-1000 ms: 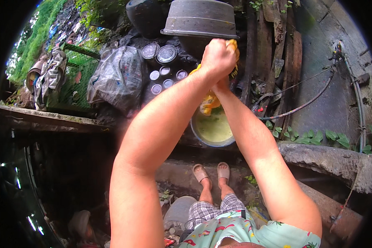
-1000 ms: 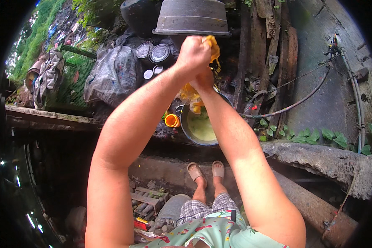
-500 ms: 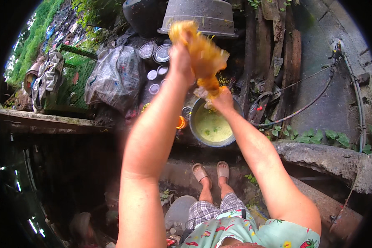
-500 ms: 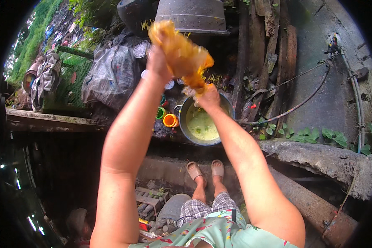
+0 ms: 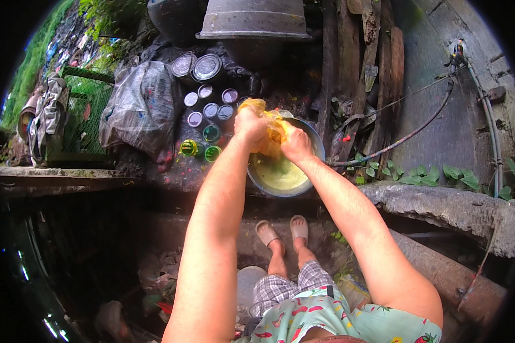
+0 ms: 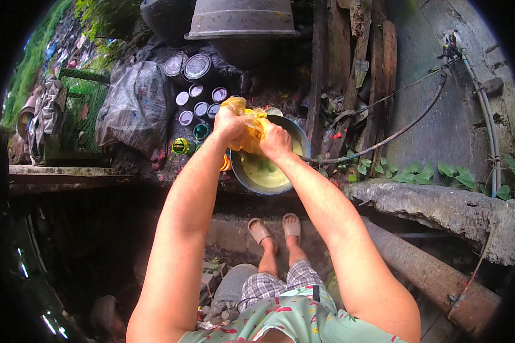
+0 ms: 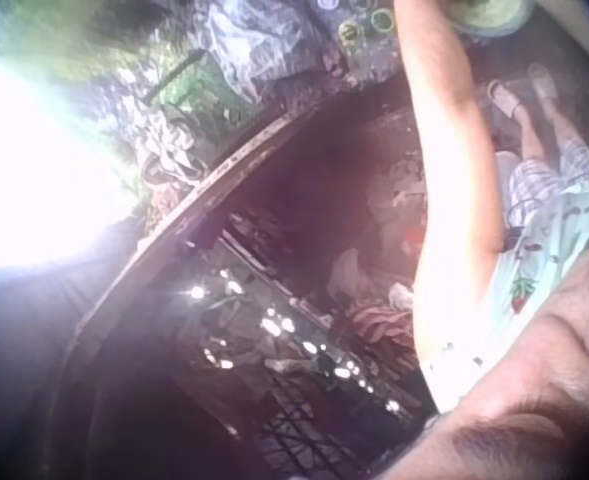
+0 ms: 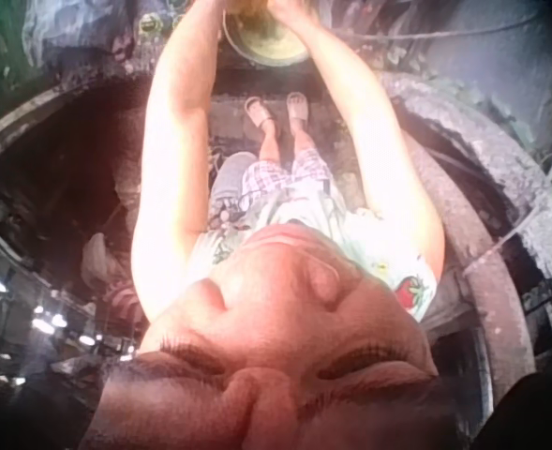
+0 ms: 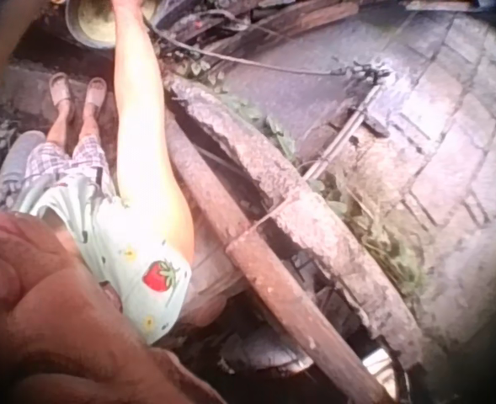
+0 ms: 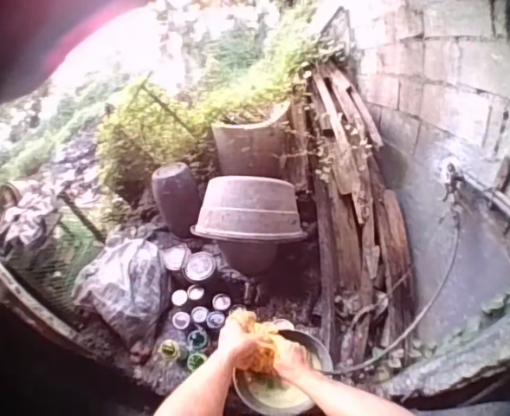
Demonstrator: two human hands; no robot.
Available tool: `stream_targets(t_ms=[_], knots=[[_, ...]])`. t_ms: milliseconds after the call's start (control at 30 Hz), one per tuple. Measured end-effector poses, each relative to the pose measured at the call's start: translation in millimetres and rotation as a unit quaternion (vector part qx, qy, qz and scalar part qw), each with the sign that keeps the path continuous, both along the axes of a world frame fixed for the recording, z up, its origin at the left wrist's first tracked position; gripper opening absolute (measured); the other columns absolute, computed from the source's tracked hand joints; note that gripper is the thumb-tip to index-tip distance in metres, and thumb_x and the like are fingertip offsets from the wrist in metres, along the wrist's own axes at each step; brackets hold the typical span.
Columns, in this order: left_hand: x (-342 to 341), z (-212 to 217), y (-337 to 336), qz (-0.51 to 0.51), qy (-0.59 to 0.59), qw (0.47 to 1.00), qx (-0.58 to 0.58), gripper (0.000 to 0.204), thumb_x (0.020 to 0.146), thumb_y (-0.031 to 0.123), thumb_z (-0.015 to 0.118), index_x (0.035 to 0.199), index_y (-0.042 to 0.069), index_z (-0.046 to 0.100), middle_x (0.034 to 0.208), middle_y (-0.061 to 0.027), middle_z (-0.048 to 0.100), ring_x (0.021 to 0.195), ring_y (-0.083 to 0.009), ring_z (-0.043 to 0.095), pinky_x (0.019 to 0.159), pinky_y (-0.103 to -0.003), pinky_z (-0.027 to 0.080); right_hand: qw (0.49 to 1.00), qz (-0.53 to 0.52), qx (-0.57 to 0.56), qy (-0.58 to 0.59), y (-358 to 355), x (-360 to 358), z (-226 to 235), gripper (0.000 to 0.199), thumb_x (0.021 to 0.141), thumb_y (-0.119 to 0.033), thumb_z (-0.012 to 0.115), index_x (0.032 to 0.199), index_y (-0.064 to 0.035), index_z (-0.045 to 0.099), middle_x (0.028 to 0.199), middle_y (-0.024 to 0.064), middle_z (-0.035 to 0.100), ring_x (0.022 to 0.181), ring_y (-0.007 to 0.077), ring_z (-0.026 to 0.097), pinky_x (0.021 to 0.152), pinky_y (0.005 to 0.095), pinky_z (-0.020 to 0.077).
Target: The person washes a plastic bag and an orange plastic container outdoors. They scrub the items in a bucket of soapy water, rinse them with a hose, and squeeze out excess water.
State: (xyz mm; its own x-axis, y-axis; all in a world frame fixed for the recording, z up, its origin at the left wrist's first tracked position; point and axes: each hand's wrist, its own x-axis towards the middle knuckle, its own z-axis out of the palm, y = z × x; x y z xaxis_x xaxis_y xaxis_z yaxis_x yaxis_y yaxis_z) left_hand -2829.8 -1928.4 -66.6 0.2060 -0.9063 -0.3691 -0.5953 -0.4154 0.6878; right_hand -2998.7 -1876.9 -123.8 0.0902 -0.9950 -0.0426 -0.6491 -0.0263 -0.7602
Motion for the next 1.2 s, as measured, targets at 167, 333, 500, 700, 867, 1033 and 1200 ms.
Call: stream_targets(t_ms=[167,333,500,700,867,1033,1200], knots=[[1,11,-2,-0.102,-0.070,0.992,-0.016,0.037,0.092,0.007,0.074,0.129,0.009,0.075,0.116,-0.0177,0.080,0.112,-0.0339,0.077,0.097,-0.042,0.061,0.998,0.002,-0.055,-0.012,7,8,25,0.071,0.085,-0.017,0.082,0.151,-0.0140,0.059,0.139,0.0220,0.066,0.124,0.0451,0.068,0.104,0.0509,0.0576],[-24,28,-5,-0.102,-0.032,0.980,-0.168,0.032,0.100,0.016,0.062,0.129,0.008,0.074,0.117,-0.0201,0.079,0.111,-0.0412,0.075,0.097,-0.049,0.059,0.991,-0.063,-0.096,-0.066,-14,22,48,0.076,0.082,-0.023,0.089,0.151,-0.0107,0.057,0.136,0.0231,0.067,0.123,0.0416,0.070,0.103,0.0502,0.0581],[-36,85,-20,-0.089,-0.037,0.960,-0.265,0.030,0.098,0.019,0.058,0.124,0.013,0.074,0.116,-0.0235,0.077,0.110,-0.0426,0.075,0.096,-0.052,0.059,0.988,-0.021,-0.086,-0.123,-50,26,45,0.042,0.087,-0.038,0.084,0.113,-0.0053,0.075,0.099,0.0215,0.080,0.100,0.0416,0.077,0.086,0.0497,0.0608],[-65,171,-18,-0.039,0.191,0.930,-0.313,0.025,0.100,0.016,0.060,0.101,0.001,0.081,0.091,-0.0232,0.079,0.094,-0.0376,0.079,0.086,-0.045,0.061,0.994,-0.089,0.065,0.007,-42,35,12,0.050,0.091,-0.054,0.076,0.111,-0.0075,0.080,0.103,0.0229,0.080,0.103,0.0421,0.077,0.087,0.0531,0.0594],[-47,142,-9,0.127,0.456,0.847,-0.242,0.031,0.099,-0.005,0.058,0.124,0.002,0.073,0.109,-0.0121,0.076,0.100,-0.0255,0.075,0.085,-0.043,0.062,0.996,-0.071,-0.020,-0.040,-28,16,-23,0.051,0.096,-0.043,0.075,0.136,-0.0114,0.071,0.114,0.0182,0.080,0.111,0.0374,0.076,0.094,0.0466,0.0601],[-39,3,32,0.278,0.240,0.927,-0.077,0.084,0.094,-0.002,0.068,0.170,0.007,0.034,0.162,-0.0181,0.054,0.136,-0.0295,0.063,0.115,-0.041,0.051,0.697,-0.155,0.050,-0.698,-42,27,-48,0.035,0.100,-0.022,0.079,0.131,-0.0125,0.066,0.124,0.0011,0.073,0.109,0.0217,0.072,0.096,0.0370,0.0603],[-85,-100,74,0.249,0.714,0.654,-0.032,0.066,0.106,0.057,0.064,0.156,0.015,0.055,0.144,-0.0035,0.067,0.128,-0.0200,0.065,0.109,-0.039,0.053,0.909,-0.157,-0.091,-0.376,-52,36,-67,0.029,0.096,-0.019,0.074,0.122,-0.0051,0.073,0.116,0.0099,0.079,0.111,0.0235,0.075,0.098,0.0395,0.0591]])
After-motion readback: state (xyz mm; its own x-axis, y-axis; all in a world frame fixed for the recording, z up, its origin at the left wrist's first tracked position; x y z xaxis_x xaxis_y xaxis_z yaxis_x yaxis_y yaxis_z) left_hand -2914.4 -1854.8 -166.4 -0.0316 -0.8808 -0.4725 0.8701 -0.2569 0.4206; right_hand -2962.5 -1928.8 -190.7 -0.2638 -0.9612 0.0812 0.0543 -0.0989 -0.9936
